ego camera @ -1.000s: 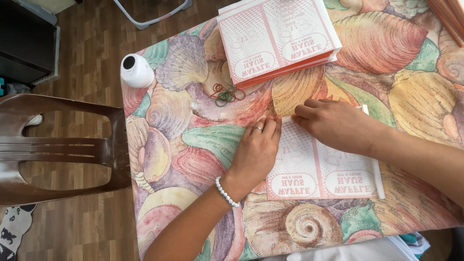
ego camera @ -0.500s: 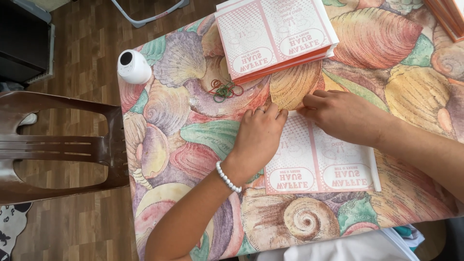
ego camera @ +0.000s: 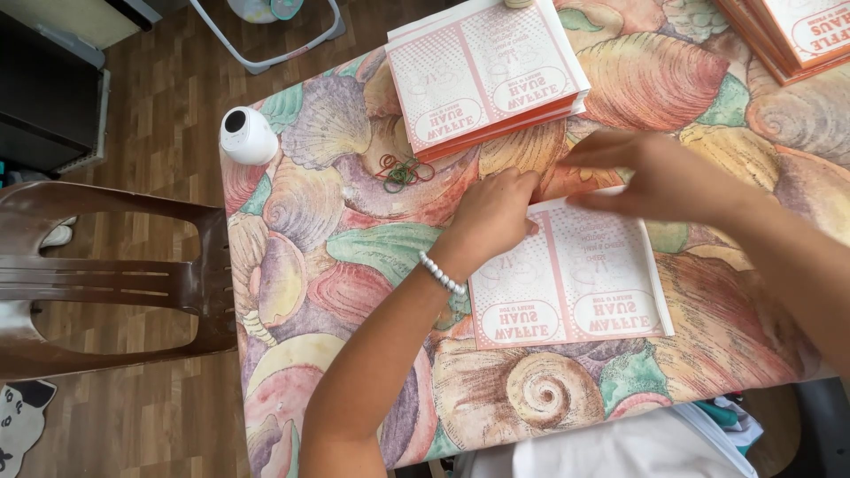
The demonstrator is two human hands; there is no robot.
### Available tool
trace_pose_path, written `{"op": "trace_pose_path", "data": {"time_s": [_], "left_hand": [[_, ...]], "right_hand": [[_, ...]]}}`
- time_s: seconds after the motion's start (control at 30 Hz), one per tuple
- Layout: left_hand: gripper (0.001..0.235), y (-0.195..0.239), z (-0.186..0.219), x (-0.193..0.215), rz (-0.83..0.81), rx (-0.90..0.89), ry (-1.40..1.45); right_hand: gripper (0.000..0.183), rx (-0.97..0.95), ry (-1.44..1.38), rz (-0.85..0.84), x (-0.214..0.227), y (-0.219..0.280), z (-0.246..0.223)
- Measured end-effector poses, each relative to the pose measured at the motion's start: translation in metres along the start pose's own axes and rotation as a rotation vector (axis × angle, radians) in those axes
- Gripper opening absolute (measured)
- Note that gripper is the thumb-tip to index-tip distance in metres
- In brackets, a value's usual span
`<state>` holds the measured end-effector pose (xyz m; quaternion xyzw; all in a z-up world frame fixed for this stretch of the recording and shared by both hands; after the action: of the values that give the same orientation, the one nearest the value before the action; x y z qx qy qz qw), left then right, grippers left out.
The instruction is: Folding flat paper sheets into small bags and stacking them neatly on a table.
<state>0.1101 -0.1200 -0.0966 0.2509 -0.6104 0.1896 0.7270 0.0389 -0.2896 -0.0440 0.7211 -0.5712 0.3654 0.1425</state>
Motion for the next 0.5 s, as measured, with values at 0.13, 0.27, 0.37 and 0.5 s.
{"op": "trace_pose_path", "data": {"time_s": [0.13, 0.27, 0.37, 0.5], "left_hand": [[0.017, -0.002, -0.004, -0.004, -0.021, -0.015, 0.055], [0.011, 0.019, -0.005, 0.031, -0.022, 0.088, 0.451], [0.016, 0.030, -0.015, 0.031, 0.209, 0.068, 0.883], [0.021, 0.047, -0.022, 0.017, 0.616, 0.126, 1.477]], "right_hand": [[0.050, -0.433, -0.204, 0.021, 0.041, 0.012, 0.021], [0.054, -0.486, -0.603, 0.161, 0.058, 0.023, 0.057], [0.103, -0.607, -0.868, 0.180, 0.059, 0.012, 0.043], [0.131, -0.018, -1.296, -0.175, 0.044, 0.017, 0.068]]}}
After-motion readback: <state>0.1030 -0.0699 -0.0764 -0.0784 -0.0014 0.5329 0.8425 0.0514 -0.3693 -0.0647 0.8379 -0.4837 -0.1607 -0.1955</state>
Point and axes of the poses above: each hand's wrist, its own y-axis away from the middle knuckle, its own x-axis out of the back of the hand, z = x × y, the point moved 4 cm from there along -y, towards the middle knuckle, and after that the axes turned 10 degrees about -y, right-handed, at the moved point
